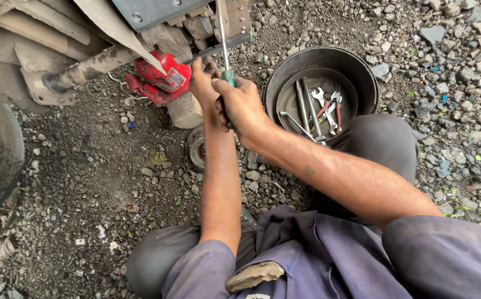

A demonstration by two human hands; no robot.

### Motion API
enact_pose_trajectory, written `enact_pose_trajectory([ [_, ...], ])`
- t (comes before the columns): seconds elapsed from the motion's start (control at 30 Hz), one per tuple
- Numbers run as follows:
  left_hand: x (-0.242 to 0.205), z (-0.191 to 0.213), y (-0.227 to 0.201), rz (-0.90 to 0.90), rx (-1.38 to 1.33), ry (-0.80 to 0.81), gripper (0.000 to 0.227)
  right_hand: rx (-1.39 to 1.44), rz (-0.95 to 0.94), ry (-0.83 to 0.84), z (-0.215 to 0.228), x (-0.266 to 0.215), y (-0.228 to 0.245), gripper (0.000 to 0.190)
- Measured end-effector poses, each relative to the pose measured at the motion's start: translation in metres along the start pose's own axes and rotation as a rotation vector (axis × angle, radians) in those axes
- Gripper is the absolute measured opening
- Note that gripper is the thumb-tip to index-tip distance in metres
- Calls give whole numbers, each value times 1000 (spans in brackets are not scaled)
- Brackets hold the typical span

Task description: The person manipulates vehicle brake and hub components using a wrench, hammer, and screwdriver while sitting on the ground.

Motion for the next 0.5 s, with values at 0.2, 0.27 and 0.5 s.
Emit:
enact_pose_trajectory([
  [0.2,-25,-20,1,-76,-88,51,15,-190,180,91,8,11,24,14],
  [0.27,-34,-31,4,-54,-84,108,22,-245,255,108,10,23,34,11],
  [0.5,-38,-15,7,7,135,-105,24,-240,269,193,14,45,57,12],
])
Point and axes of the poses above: each hand's wrist, its own x-axis towards the middle knuckle, its own z-axis out of the back of the hand, y = z × x, the point moved 8 cm from there along x, towards the middle knuckle, and after that the axes turned 12 degrees about z, right-handed, at the moved point
